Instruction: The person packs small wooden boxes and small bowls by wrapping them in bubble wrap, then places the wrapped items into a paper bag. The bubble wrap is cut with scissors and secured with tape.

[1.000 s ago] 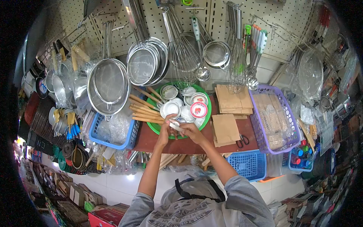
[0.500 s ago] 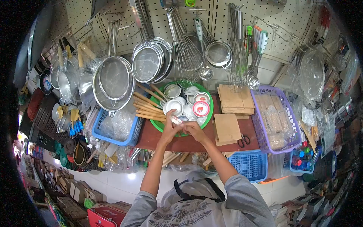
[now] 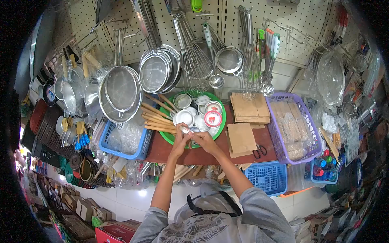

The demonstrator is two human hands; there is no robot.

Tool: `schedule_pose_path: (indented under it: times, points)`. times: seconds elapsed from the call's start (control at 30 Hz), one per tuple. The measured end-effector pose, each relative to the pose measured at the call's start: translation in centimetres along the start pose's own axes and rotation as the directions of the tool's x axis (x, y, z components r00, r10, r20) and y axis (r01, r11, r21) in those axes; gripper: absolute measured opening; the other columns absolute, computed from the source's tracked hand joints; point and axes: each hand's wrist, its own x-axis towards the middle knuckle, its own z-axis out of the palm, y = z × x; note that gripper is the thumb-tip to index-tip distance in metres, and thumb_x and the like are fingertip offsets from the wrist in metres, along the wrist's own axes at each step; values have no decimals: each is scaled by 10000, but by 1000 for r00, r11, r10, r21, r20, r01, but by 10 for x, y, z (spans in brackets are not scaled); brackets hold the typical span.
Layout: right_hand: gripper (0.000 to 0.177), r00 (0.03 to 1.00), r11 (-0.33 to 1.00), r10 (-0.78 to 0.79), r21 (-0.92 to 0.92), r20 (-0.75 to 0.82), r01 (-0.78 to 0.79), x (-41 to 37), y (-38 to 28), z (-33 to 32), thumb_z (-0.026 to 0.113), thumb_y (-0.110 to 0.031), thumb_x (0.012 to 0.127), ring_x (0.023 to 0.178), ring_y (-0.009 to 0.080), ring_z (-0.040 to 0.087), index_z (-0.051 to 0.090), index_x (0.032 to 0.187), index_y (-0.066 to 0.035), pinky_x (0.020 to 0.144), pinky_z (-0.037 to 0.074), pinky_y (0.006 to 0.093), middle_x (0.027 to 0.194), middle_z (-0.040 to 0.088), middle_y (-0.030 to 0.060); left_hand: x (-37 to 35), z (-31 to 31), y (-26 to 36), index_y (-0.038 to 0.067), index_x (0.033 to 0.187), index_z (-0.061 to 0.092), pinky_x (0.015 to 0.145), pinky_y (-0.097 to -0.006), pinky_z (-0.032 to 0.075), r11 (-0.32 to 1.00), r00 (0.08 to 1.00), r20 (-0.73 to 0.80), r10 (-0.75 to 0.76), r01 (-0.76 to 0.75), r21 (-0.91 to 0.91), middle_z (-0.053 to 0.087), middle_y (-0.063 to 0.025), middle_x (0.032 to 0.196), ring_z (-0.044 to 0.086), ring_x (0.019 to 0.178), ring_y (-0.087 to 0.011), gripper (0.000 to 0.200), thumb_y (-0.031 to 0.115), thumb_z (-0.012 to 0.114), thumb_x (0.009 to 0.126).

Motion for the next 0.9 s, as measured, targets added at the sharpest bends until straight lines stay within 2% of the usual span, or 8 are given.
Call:
schedule_pose_path:
  times: [0.13, 0.33, 0.43, 0.53, 0.63, 0.73, 0.83, 0.9]
  points:
    - [330, 993, 993, -115, 21, 2, 115, -4, -7, 5, 489, -279, 1022, 585, 43, 361, 534, 787, -51, 513, 295, 229, 656, 416, -50, 4, -2, -2, 106, 1235, 337, 420, -264, 465, 995, 998, 7, -67, 67, -68, 534, -86, 839, 546, 623, -138, 488, 424, 565, 943]
    - [270, 998, 981, -38, 191, 52, 27, -3, 2, 1, 470, -258, 1011, 595, 45, 360, 548, 880, -35, 528, 304, 224, 705, 430, -39, 9, -10, -10, 61, 1213, 418, 424, -283, 487, 979, 994, 63, -92, 102, -177, 523, -93, 842, 543, 624, -142, 467, 447, 509, 967]
    - [256, 987, 972, -151, 191, 62, 136, -5, -3, 1, 512, -226, 986, 650, 65, 390, 585, 869, -10, 581, 326, 247, 699, 451, -43, 10, -9, -12, 70, 1265, 421, 447, -284, 508, 962, 993, 81, -86, 104, -254, 523, -101, 901, 549, 639, -149, 498, 461, 500, 967]
    - [240, 988, 989, -142, 45, 61, 139, -1, 1, -3, 495, -196, 969, 652, 72, 396, 606, 932, 14, 580, 333, 251, 698, 461, -37, 7, 0, -4, 81, 1328, 394, 473, -282, 526, 999, 999, 15, 42, -42, -26, 523, -96, 950, 557, 661, -155, 526, 454, 493, 972]
    - [249, 989, 991, -126, 46, 79, 123, -1, -8, -2, 506, -205, 956, 645, 74, 390, 606, 905, 17, 576, 327, 253, 679, 447, -39, -3, 10, 14, 95, 1366, 375, 493, -281, 538, 973, 989, -17, 150, -145, 182, 515, -79, 976, 564, 699, -152, 549, 467, 477, 976]
    - [274, 997, 985, 13, 170, 73, -25, -2, -2, -4, 493, -214, 925, 596, 58, 374, 629, 870, 17, 520, 307, 230, 732, 469, -32, -1, 4, 12, 104, 1385, 367, 494, -273, 539, 999, 1000, -5, 1, -1, 43, 512, -65, 960, 563, 725, -142, 541, 416, 518, 970]
    - [305, 988, 984, -57, 178, 144, 31, 1, 4, -9, 505, -227, 926, 602, 58, 376, 670, 947, 29, 522, 307, 231, 754, 479, -29, 9, -12, -12, 110, 1408, 354, 495, -269, 542, 931, 989, 113, -98, 131, -340, 500, -56, 939, 557, 740, -134, 553, 319, 579, 949]
    - [299, 978, 984, -151, 120, 143, 135, 3, 5, -9, 503, -232, 927, 603, 58, 381, 658, 934, 23, 525, 308, 229, 756, 477, -28, 10, -13, -15, 110, 1422, 343, 484, -266, 538, 937, 988, 123, -98, 133, -324, 498, -52, 944, 550, 728, -133, 553, 324, 559, 960]
